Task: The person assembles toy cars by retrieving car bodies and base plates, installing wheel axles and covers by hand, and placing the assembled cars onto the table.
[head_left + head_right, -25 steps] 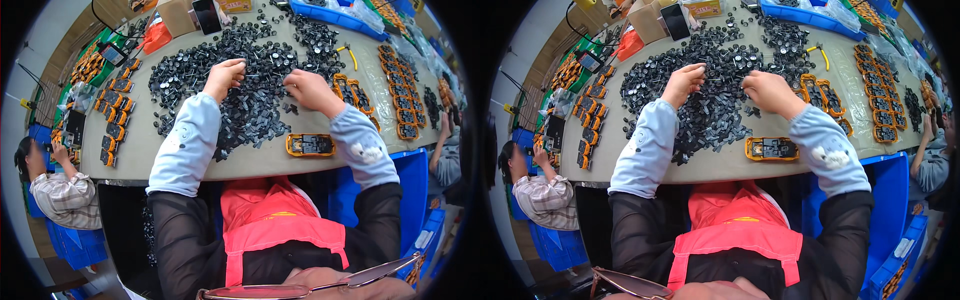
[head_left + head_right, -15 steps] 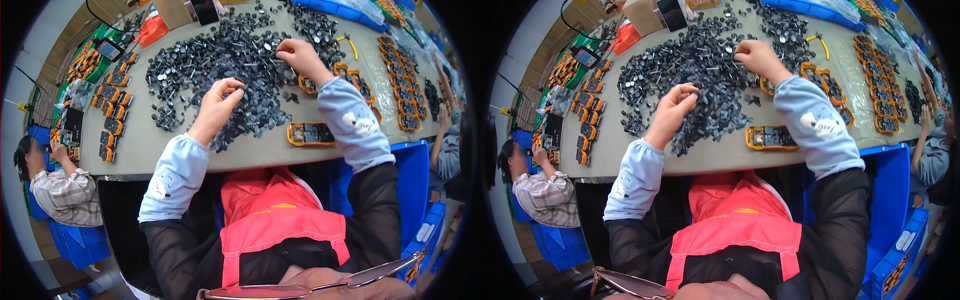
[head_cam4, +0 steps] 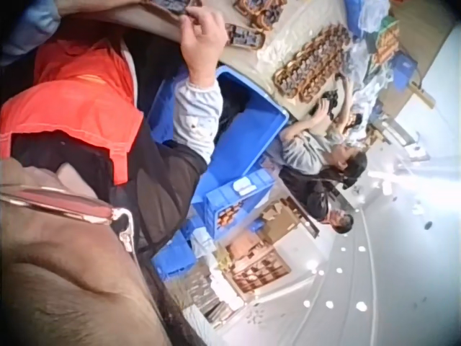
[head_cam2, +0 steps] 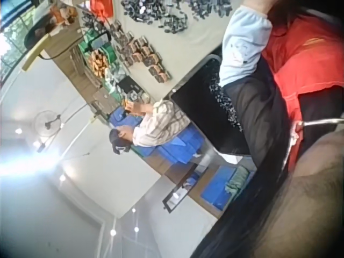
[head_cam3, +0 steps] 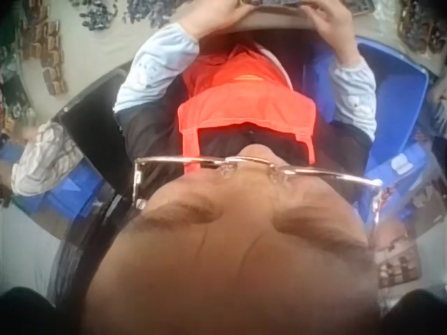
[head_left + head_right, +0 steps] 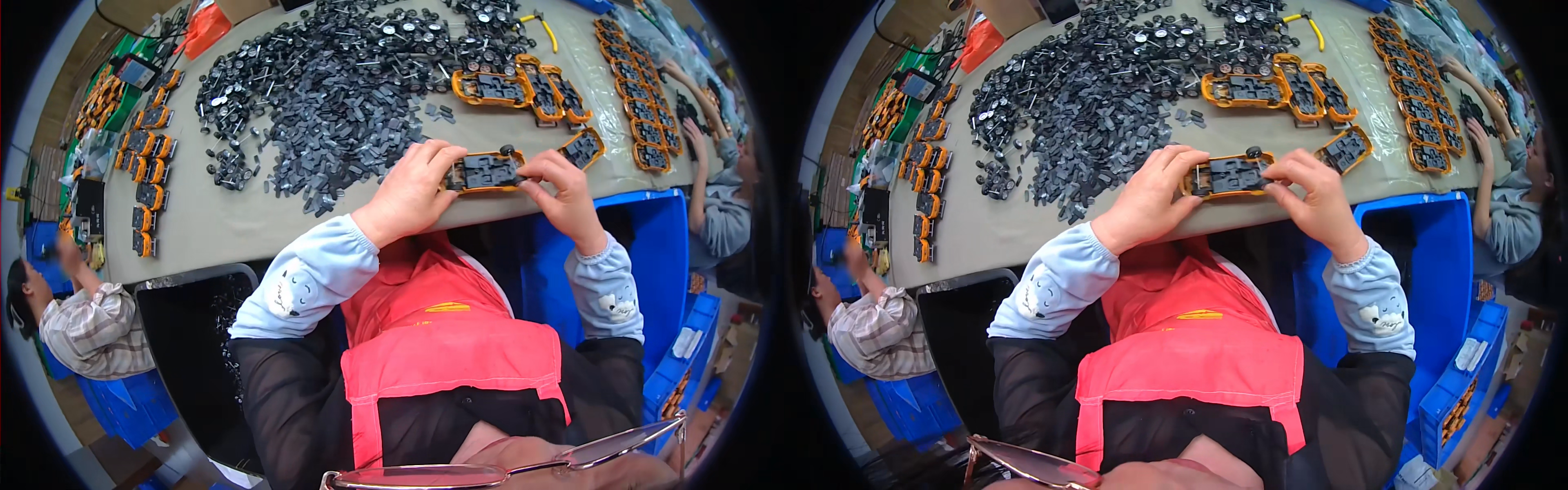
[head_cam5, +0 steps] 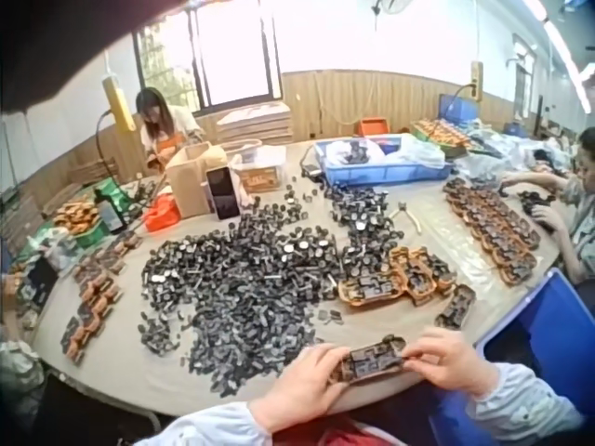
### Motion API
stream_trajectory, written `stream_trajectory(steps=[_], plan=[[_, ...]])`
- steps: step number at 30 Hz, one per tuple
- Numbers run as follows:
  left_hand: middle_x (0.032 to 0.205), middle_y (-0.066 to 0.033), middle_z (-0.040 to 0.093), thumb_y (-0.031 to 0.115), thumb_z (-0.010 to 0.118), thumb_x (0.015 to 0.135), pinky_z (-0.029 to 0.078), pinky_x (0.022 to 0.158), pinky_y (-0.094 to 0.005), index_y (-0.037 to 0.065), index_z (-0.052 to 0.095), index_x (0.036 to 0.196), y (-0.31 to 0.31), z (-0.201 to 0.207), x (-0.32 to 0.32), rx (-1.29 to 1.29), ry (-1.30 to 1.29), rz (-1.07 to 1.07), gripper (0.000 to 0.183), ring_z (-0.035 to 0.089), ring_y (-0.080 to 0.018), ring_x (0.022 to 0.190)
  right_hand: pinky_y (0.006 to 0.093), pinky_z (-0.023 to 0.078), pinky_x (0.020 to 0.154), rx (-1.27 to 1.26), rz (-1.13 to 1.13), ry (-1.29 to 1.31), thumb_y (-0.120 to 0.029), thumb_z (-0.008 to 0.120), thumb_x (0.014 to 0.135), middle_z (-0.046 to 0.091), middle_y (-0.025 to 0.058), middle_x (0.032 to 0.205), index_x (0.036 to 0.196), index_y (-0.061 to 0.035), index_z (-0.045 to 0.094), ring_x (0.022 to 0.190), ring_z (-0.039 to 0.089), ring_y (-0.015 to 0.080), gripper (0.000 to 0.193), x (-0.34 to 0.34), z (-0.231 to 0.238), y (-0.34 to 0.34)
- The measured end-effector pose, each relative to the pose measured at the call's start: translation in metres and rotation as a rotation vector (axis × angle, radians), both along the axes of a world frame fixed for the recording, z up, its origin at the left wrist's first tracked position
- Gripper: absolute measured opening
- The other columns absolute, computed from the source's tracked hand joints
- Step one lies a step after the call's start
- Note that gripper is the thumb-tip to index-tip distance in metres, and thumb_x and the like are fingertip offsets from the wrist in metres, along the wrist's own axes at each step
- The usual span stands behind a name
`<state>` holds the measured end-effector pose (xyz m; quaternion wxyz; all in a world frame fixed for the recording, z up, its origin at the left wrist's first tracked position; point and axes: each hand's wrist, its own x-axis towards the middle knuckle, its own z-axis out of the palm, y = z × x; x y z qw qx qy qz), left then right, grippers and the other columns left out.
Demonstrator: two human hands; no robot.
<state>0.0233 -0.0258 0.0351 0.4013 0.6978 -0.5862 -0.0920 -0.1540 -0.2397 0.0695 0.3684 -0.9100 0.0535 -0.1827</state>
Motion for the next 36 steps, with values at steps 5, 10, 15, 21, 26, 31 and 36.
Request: stream_trajectory(steps=[5,10,15,21,26,31,36], plan=[[0.130,-0.0170,0.056,0.004,0.077,0.076,0.048,0.102,-0.0443,0.007,0.053,0.135,-0.006,-0.006,-0.009,0.094,-0.124,0.053,0.063,0.055,-0.0381,0.119,0.0349,0.053,0.080,-0.010,0.001,-0.007,0.001,0.075,0.081,0.065,0.0107,0.098,0.101,-0.0034,0.071,0.091,0.066,0.0274,0.021,-0.014,-0.011,0.000],[0.130,-0.0172,0.055,0.003,0.078,0.074,0.047,0.102,-0.0440,0.007,0.053,0.134,-0.006,-0.010,-0.010,0.061,-0.116,0.068,0.065,0.055,-0.0384,0.119,0.0394,0.050,0.089,-0.171,0.008,-0.083,-0.002,0.075,0.081,0.064,0.0120,0.111,0.097,-0.0051,0.069,0.104,0.063,0.0304,0.018,-0.006,-0.012,-0.003],[0.128,-0.0173,0.056,0.003,0.079,0.073,0.047,0.102,-0.0438,0.007,0.053,0.134,-0.007,-0.012,-0.006,0.053,-0.091,0.060,0.065,0.055,-0.0380,0.119,0.0423,0.048,0.096,-0.166,0.108,0.007,-0.005,0.074,0.081,0.059,0.0145,0.132,0.101,-0.0071,0.064,0.114,0.060,0.0355,0.022,0.002,-0.017,-0.008],[0.126,-0.0174,0.057,0.005,0.078,0.074,0.046,0.102,-0.0434,0.007,0.055,0.131,-0.004,-0.010,-0.005,0.077,-0.040,0.032,0.061,0.055,-0.0375,0.118,0.0428,0.048,0.098,-0.060,0.197,0.099,-0.009,0.075,0.079,0.056,0.0146,0.135,0.116,-0.0091,0.059,0.117,0.059,0.0372,0.040,0.011,-0.025,-0.013],[0.125,-0.0183,0.057,0.007,0.078,0.074,0.047,0.102,-0.0434,0.006,0.056,0.129,-0.012,-0.018,-0.002,0.016,-0.022,-0.047,0.059,0.055,-0.0386,0.119,0.0445,0.046,0.103,-0.142,0.200,0.146,-0.009,0.076,0.077,0.056,0.0148,0.134,0.138,-0.0112,0.053,0.123,0.056,0.0378,0.065,0.003,-0.017,-0.019],[0.128,-0.0196,0.056,0.005,0.080,0.074,0.048,0.101,-0.0422,0.005,0.057,0.128,-0.002,-0.028,0.001,0.002,-0.014,0.029,0.059,0.057,-0.0371,0.119,0.0382,0.046,0.101,-0.034,-0.080,-0.092,-0.014,0.075,0.082,0.052,0.0126,0.143,0.140,-0.0053,0.053,0.128,0.055,0.0255,0.063,-0.047,0.002,-0.064],[0.125,-0.0198,0.056,0.003,0.079,0.074,0.048,0.099,-0.0425,0.004,0.057,0.127,-0.006,-0.025,-0.001,0.059,-0.013,0.039,0.057,0.058,-0.0382,0.114,0.0271,0.052,0.088,0.337,-0.758,-0.093,-0.012,0.069,0.097,0.072,0.0008,0.108,0.121,-0.0053,0.068,0.099,0.066,0.0111,0.025,-0.203,-0.047,-0.118]])
